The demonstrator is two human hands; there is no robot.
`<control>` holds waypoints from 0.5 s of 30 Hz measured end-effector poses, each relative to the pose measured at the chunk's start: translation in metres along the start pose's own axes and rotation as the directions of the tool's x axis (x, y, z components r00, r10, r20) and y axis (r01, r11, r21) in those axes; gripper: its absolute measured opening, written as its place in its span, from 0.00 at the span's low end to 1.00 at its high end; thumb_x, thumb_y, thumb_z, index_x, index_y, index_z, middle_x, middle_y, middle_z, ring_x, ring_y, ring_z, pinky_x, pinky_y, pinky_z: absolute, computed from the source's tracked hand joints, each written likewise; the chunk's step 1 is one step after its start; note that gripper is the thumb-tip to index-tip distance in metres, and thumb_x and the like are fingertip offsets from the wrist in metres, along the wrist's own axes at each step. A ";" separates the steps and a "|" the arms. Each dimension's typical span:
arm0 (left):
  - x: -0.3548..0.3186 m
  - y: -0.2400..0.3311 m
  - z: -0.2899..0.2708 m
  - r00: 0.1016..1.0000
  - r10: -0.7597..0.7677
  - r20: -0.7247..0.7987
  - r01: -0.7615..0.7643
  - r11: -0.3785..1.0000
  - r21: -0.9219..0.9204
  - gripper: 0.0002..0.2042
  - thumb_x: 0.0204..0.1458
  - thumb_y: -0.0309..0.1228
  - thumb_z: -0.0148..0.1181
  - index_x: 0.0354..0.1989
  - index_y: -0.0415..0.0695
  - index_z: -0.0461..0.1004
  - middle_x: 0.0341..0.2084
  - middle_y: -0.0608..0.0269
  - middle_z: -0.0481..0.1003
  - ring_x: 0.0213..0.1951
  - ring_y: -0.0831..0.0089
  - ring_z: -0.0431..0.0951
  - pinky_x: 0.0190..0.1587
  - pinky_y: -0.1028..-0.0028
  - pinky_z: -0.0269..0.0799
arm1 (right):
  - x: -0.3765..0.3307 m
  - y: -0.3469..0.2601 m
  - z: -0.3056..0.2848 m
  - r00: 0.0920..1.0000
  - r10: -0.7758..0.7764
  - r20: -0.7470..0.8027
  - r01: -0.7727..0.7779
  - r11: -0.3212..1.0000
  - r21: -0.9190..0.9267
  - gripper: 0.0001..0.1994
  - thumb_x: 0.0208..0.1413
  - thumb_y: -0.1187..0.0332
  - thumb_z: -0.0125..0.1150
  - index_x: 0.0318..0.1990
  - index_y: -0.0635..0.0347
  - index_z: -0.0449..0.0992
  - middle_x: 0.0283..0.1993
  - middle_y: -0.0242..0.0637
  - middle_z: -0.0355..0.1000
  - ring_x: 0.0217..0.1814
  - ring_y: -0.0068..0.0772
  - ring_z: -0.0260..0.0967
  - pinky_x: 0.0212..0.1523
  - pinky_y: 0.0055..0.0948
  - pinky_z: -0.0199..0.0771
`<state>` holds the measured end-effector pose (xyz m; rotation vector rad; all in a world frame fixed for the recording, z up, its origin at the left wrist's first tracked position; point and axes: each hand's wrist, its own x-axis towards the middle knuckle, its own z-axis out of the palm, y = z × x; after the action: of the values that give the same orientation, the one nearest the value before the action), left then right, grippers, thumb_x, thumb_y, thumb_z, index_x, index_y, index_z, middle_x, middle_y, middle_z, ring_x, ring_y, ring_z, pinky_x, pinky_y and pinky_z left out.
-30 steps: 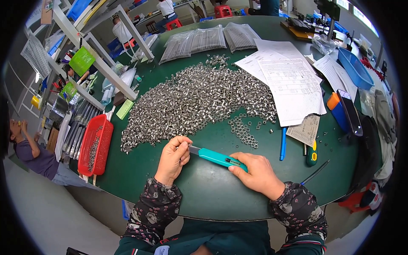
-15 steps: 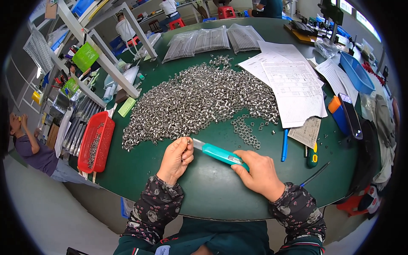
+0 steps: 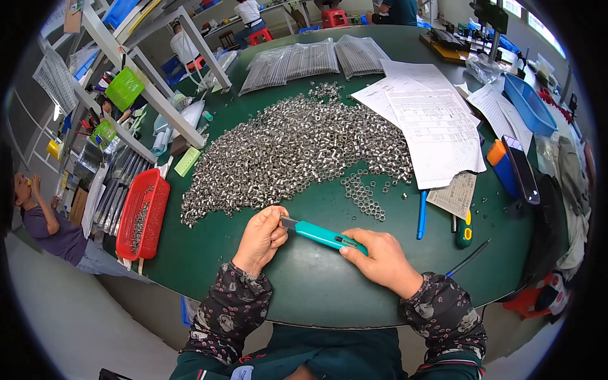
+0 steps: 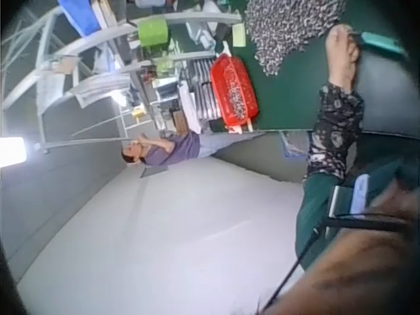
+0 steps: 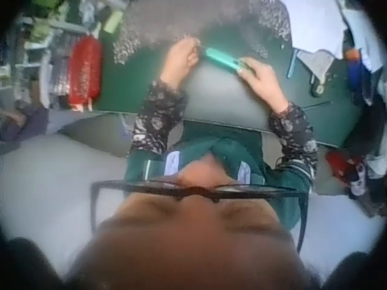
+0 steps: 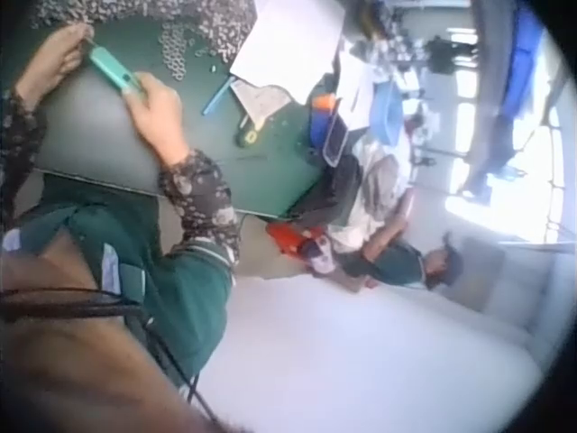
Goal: Using a small tool to scrape and deburr small manufactured components at a workbench.
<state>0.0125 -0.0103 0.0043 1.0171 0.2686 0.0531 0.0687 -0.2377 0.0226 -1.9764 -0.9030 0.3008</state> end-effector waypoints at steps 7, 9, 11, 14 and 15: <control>-0.002 0.002 0.001 0.998 -0.060 -0.006 0.059 0.990 -0.131 0.11 0.56 0.35 0.43 0.30 0.39 0.65 0.19 0.70 0.61 0.15 0.88 0.54 0.13 0.88 0.49 | -0.001 -0.004 0.000 0.943 -0.193 -0.270 0.151 0.974 -0.168 0.12 0.45 0.67 0.56 0.37 0.62 0.70 0.31 0.44 0.69 0.28 0.45 0.67 0.28 0.34 0.66; -0.001 0.002 -0.003 0.996 -0.078 0.046 0.085 0.980 -0.182 0.11 0.56 0.36 0.41 0.30 0.42 0.64 0.21 0.69 0.60 0.17 0.86 0.55 0.14 0.87 0.49 | 0.000 -0.001 0.000 0.948 -0.177 -0.264 0.144 0.980 -0.139 0.12 0.45 0.67 0.56 0.38 0.62 0.70 0.31 0.44 0.69 0.29 0.45 0.67 0.28 0.34 0.66; 0.000 0.003 -0.001 0.995 -0.094 0.046 0.101 0.978 -0.183 0.11 0.56 0.37 0.41 0.29 0.42 0.63 0.20 0.69 0.60 0.16 0.86 0.54 0.14 0.87 0.49 | 0.000 0.001 0.001 0.952 -0.150 -0.267 0.123 0.986 -0.115 0.12 0.46 0.67 0.55 0.38 0.62 0.70 0.31 0.44 0.69 0.30 0.46 0.67 0.29 0.33 0.67; -0.001 0.003 -0.002 0.994 -0.101 0.034 0.105 0.977 -0.185 0.11 0.56 0.37 0.41 0.28 0.43 0.63 0.20 0.69 0.60 0.16 0.86 0.54 0.14 0.87 0.50 | 0.002 0.002 0.000 0.957 -0.105 -0.269 0.103 0.994 -0.022 0.12 0.46 0.67 0.55 0.38 0.63 0.70 0.31 0.45 0.69 0.30 0.45 0.68 0.30 0.32 0.67; -0.001 0.003 -0.002 0.995 -0.093 0.026 0.097 0.978 -0.187 0.11 0.56 0.37 0.41 0.28 0.43 0.63 0.20 0.69 0.60 0.16 0.86 0.54 0.14 0.87 0.50 | 0.002 0.000 -0.002 0.965 -0.059 -0.255 0.064 0.998 0.012 0.12 0.46 0.67 0.55 0.38 0.64 0.70 0.31 0.46 0.69 0.30 0.44 0.68 0.30 0.31 0.66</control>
<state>0.0111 -0.0072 0.0063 0.8152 0.2910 -0.0167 0.0712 -0.2372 0.0236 -1.9114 -0.7894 0.0180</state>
